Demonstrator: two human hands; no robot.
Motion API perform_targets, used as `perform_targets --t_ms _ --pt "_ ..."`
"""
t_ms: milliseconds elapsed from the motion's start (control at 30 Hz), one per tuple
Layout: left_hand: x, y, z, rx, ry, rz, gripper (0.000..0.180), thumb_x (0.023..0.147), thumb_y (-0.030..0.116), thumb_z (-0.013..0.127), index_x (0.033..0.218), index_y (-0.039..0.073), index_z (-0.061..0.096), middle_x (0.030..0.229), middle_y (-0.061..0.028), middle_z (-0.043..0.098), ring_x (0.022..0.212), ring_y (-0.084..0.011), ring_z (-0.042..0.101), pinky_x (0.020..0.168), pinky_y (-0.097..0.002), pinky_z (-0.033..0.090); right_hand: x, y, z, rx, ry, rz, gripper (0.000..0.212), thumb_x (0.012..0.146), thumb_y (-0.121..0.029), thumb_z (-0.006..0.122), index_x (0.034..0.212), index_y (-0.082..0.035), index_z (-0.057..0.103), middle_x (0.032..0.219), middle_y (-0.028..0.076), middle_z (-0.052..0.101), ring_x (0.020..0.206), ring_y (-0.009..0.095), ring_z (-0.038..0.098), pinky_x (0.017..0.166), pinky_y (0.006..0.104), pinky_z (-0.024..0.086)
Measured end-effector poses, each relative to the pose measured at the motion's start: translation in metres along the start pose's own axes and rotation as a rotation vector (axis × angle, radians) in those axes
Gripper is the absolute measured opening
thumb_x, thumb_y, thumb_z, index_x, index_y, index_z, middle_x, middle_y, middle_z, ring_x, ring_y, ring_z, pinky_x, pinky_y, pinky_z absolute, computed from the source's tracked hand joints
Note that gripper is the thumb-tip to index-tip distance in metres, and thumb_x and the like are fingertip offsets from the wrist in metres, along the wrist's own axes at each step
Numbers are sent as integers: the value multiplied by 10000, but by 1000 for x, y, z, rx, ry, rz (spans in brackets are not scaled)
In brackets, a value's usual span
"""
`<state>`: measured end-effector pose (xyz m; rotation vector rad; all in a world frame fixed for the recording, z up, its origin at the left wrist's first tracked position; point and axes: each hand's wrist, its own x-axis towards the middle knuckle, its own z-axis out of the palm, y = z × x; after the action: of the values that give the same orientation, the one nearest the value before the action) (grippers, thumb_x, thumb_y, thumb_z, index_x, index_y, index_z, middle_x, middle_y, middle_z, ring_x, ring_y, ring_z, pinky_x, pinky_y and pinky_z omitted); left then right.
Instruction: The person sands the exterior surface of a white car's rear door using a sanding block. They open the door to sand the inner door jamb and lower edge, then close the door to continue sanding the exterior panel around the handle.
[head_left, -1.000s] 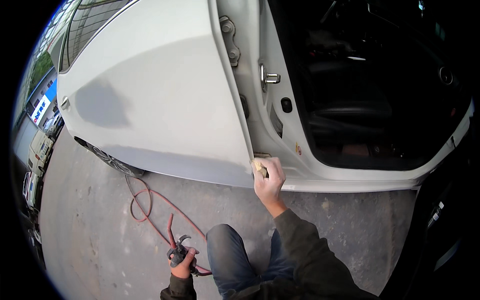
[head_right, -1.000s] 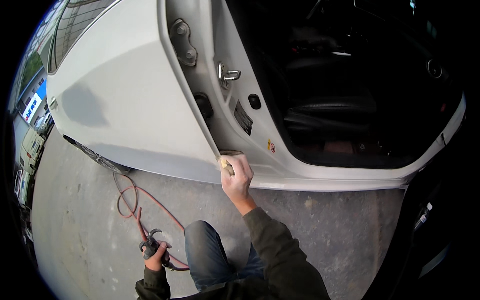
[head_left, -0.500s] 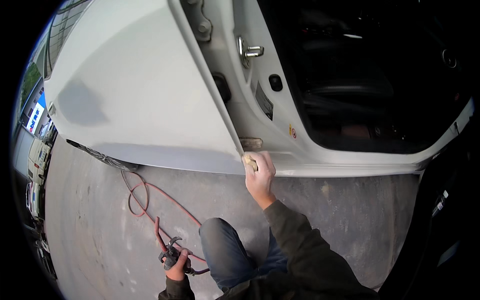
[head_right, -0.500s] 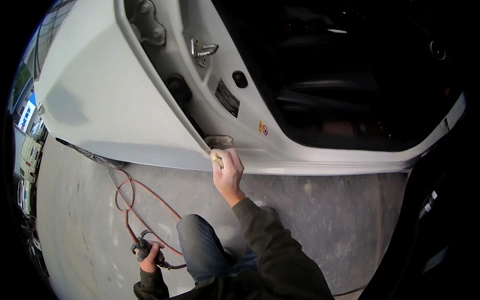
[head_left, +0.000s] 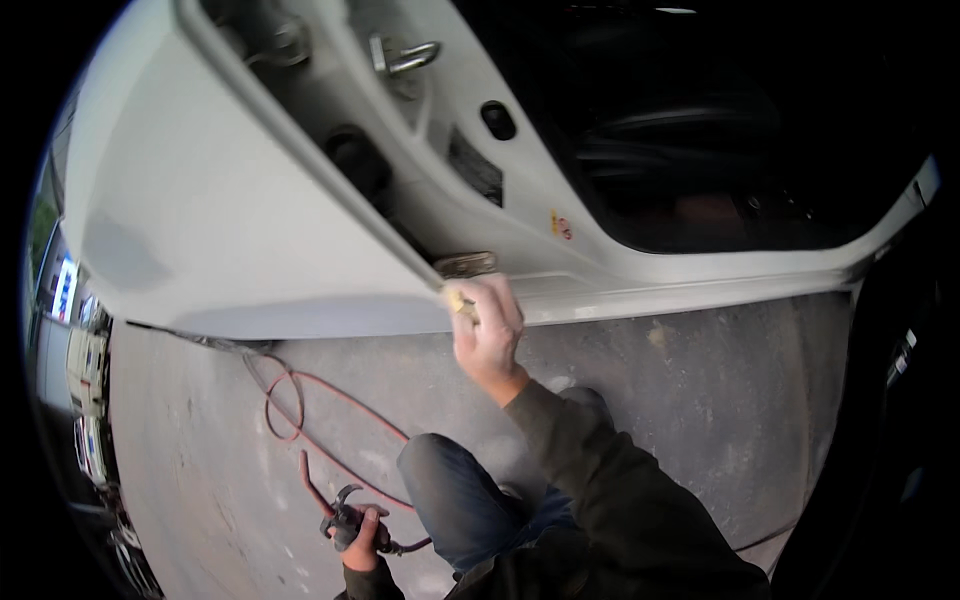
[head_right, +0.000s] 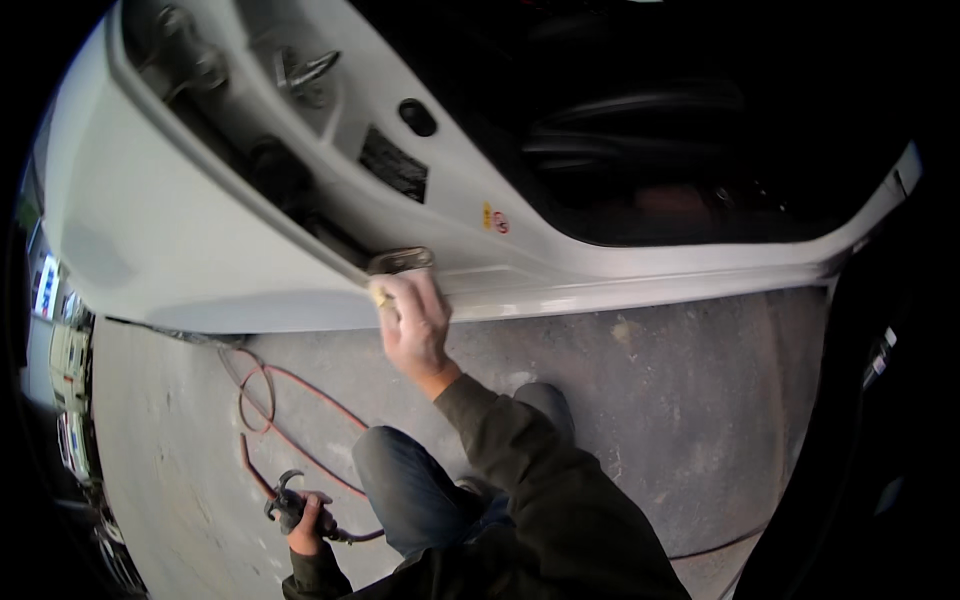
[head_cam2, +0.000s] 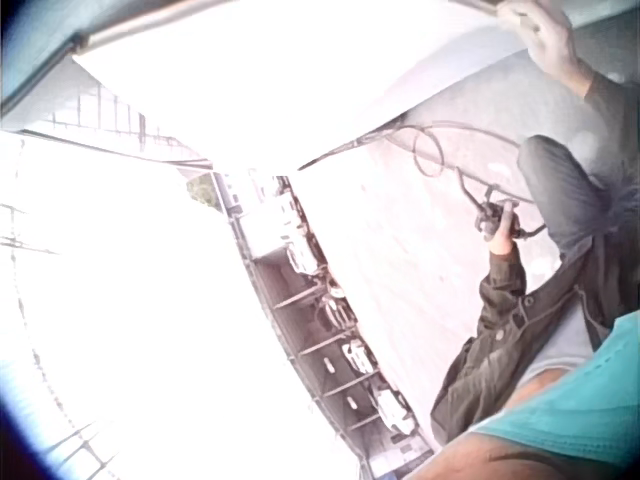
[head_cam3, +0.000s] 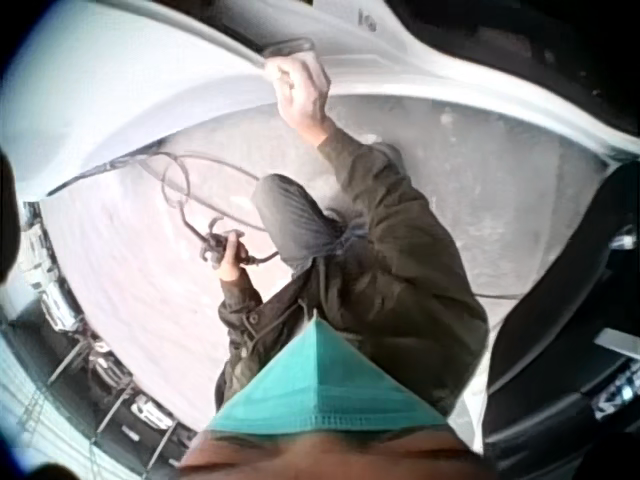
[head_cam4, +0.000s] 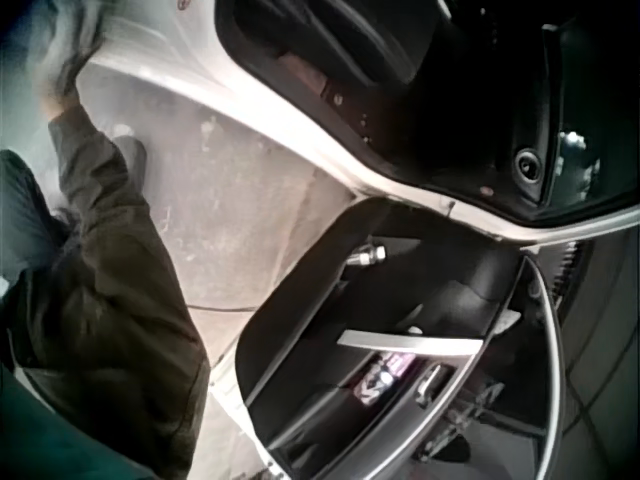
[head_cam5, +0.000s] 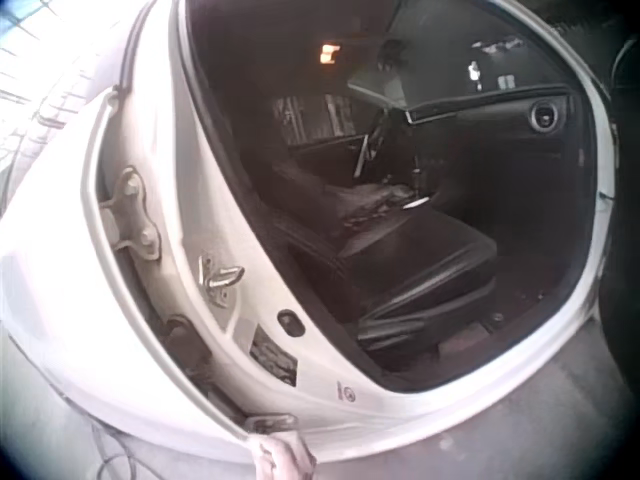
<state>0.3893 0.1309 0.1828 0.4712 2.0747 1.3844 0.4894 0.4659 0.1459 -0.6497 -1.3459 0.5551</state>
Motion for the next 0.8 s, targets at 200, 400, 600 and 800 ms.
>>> perform_targets --t_ms 200,400,600,800 --pt "-6 -2 5 -73 27 -1 229 894 182 656 840 -25 572 655 -97 589 433 -133 492 412 -276 403 -4 9 5 57 64 -44 322 715 92 649 1003 -53 647 876 82 570 776 268 615 639 387 496" --pt "-2 2 1 -32 -4 -14 215 897 164 645 830 -32 589 570 -69 542 432 -128 479 434 -267 400 -95 71 -10 -103 -30 260 214 767 47 688 953 -58 666 843 106 604 756 289 629 650 374 501" --pt "-6 17 6 -8 -25 -19 205 891 149 658 844 -39 591 605 -72 553 433 -126 475 426 -262 381 -155 81 -37 -164 -87 648 161 809 -53 706 961 -17 665 881 136 650 793 306 648 700 378 505" --pt "-9 17 9 -39 15 -19 215 895 152 650 837 -40 575 601 -81 558 429 -132 479 414 -266 392 -147 75 -16 -57 57 853 201 798 -156 745 887 1 655 824 143 654 739 300 626 681 375 482"
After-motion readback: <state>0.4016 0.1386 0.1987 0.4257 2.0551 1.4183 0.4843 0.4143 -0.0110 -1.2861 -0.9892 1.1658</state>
